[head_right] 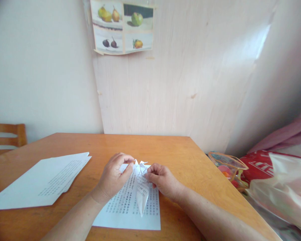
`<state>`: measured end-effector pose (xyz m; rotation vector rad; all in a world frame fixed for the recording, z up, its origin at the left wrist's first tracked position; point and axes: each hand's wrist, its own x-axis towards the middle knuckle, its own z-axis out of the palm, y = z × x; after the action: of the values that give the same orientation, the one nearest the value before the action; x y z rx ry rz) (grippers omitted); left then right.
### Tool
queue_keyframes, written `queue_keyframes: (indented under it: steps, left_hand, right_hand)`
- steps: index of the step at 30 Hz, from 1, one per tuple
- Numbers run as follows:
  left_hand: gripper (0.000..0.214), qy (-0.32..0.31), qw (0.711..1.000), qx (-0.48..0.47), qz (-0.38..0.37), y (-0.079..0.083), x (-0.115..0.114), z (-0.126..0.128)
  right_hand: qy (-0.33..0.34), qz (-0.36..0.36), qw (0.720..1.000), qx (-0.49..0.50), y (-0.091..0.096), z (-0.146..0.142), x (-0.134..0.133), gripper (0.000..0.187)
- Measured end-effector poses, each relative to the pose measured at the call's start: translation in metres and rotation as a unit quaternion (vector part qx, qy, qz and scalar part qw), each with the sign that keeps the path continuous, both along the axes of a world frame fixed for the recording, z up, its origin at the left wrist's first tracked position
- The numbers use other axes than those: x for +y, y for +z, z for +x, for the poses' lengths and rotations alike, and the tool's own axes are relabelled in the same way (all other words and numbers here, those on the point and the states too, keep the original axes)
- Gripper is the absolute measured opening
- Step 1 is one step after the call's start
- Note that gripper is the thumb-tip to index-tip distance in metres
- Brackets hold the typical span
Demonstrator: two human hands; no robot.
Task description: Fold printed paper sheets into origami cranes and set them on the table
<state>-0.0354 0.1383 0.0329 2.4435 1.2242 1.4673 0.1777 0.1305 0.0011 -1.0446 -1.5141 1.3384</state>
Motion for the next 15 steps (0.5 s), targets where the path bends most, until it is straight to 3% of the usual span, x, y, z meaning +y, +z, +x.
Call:
queue_keyframes:
  steps: [15]
  left_hand:
    - [0.008, 0.020, 0.999, 0.026, 0.008, 0.0060, -0.0033, -0.0004]
  right_hand:
    - [0.004, 0.001, 1.000, -0.007, 0.0002, -0.0008, -0.0013, 0.029]
